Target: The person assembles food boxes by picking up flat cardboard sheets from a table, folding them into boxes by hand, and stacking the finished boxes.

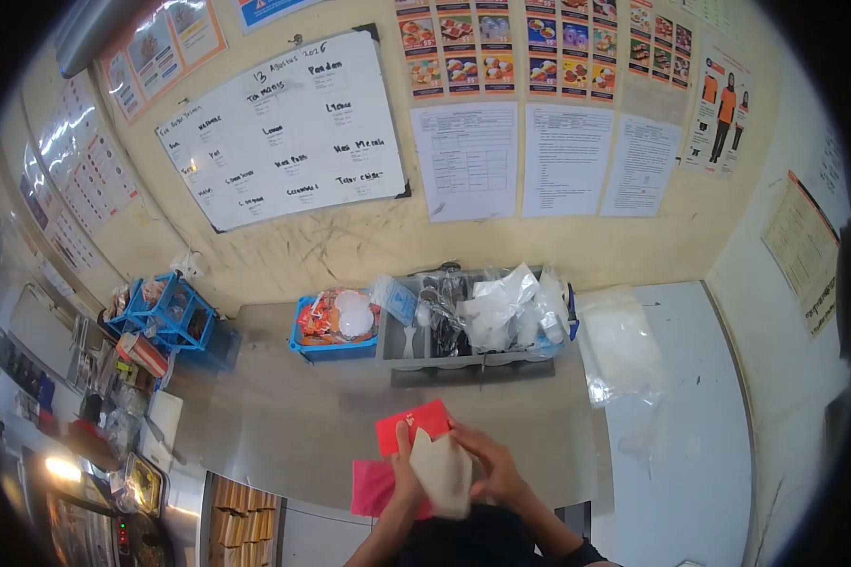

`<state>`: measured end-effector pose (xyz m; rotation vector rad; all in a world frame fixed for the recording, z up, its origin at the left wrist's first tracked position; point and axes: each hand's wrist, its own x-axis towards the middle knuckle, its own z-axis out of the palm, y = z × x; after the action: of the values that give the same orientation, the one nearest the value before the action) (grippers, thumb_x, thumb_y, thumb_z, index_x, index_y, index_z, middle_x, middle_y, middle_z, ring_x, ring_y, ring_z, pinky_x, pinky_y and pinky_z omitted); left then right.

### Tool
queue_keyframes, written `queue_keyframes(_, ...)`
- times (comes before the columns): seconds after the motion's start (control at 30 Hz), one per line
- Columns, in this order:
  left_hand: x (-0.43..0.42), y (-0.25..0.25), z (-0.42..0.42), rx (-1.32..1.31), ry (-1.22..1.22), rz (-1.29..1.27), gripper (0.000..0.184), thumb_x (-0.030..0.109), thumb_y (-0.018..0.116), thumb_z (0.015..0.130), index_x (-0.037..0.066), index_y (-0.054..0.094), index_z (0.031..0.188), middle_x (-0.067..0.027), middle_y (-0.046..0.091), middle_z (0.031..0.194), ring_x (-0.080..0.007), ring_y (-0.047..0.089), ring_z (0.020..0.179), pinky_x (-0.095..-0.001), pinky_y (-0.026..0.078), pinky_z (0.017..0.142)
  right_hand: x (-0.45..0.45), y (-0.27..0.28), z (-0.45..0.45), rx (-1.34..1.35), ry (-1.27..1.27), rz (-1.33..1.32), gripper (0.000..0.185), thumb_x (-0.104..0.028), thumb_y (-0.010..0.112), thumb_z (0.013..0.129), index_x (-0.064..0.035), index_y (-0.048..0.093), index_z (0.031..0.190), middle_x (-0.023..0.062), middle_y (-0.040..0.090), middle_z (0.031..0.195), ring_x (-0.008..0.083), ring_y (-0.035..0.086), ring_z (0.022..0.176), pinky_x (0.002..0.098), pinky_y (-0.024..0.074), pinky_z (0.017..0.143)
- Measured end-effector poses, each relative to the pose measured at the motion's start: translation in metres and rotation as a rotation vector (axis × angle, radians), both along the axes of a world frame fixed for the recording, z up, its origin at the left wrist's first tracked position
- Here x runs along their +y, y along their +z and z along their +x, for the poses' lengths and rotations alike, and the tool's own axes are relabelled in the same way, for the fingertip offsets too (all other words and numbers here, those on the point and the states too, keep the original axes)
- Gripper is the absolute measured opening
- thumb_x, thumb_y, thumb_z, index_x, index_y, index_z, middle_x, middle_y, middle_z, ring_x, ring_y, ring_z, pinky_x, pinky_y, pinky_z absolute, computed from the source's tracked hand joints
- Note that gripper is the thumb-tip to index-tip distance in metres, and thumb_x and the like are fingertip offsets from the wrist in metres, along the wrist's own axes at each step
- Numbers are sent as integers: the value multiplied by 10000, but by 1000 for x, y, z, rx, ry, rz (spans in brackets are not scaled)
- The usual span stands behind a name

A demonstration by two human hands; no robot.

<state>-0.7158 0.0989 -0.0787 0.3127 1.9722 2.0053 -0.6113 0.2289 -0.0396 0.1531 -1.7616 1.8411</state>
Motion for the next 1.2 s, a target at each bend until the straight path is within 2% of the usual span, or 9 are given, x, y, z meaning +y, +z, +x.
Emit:
queue_keyframes(0.07, -3, -36, -17, -697, 83, 470, 505, 510, 447, 1018, 54, 620, 1151, -105, 681, 1021, -235, 687, 849, -352, 573, 721, -6, -18, 8, -73, -53, 384, 649, -278, 845, 757, -40, 612, 1314, 201, 437, 1493, 328, 555, 1280, 386, 524, 1007)
queue_keyframes(0.4, 10, -38, -13, -655, 268, 580, 631, 563, 319, 1025, 27, 580, 1233, -148, 667, 1107, -305, 655, 1021, -454, 522, 927, -14, -57, 4, -170, -313, 649, 444, -104, 772, 777, -46, 679, 1207, 123, 660, 1175, 290, 668, 1022, 358, 568, 816)
queue_keyframes(0.47, -10, -68, -12, -946, -44, 1038, 639, 561, 287, 1032, 28, 549, 1269, -132, 643, 1180, -295, 629, 1114, -430, 502, 967, 1, -61, 6, -209, -370, 624, 411, -87, 757, 774, -52, 695, 1179, 101, 703, 1036, 280, 688, 913, 353, 570, 743)
queue_keyframes(0.57, -41, 30, 18, -899, -493, 409, 561, 530, 421, 1018, 53, 538, 1288, -128, 645, 1160, -267, 608, 1158, -412, 463, 999, 34, -30, -7, -364, -442, 702, 344, -96, 742, 770, -76, 721, 1113, 45, 656, 789, 241, 657, 731, 349, 540, 634)
queue_keyframes(0.63, -58, 81, 12, 650, -997, -158, 361, 390, 619, 954, 141, 620, 1216, -92, 645, 1171, -230, 602, 1116, -423, 477, 950, 37, -16, -6, -196, -341, 991, 293, -143, 734, 788, -107, 731, 1078, 24, 614, 772, 193, 632, 698, 325, 529, 604)
queue_keyframes(0.73, -35, 125, -17, 1323, -522, -537, 306, 346, 686, 898, 138, 682, 1122, -69, 693, 994, -233, 662, 968, -372, 523, 852, 20, -10, -13, -92, -196, 1030, 226, -215, 689, 846, -154, 723, 1061, -2, 596, 817, 177, 617, 726, 316, 520, 617)
queue_keyframes(0.83, -59, 90, -48, 1223, -861, -761, 306, 310, 652, 898, 163, 672, 1166, -44, 688, 802, -234, 678, 751, -351, 525, 587, 11, 14, -20, 40, -110, 1104, 193, -233, 687, 847, -168, 721, 1026, -12, 608, 857, 173, 622, 743, 306, 520, 609)
queue_keyframes(0.97, -94, 94, -62, 1319, -944, -709, 326, 285, 647, 902, 180, 674, 1209, 4, 672, 758, -180, 666, 750, -362, 520, 586, 49, 17, 13, 37, -83, 1171, 209, -206, 701, 835, -153, 716, 1036, -15, 631, 859, 175, 628, 748, 298, 533, 648)
queue_keyframes(1.2, -91, 68, -41, 218, -672, -176, 257, 123, 646, 942, 50, 691, 1185, -160, 687, 1141, -273, 629, 1110, -367, 471, 983, 54, 9, 34, -550, -77, 300, 234, -59, 702, 861, -58, 710, 1095, 61, 717, 939, 175, 692, 819, 283, 560, 731)
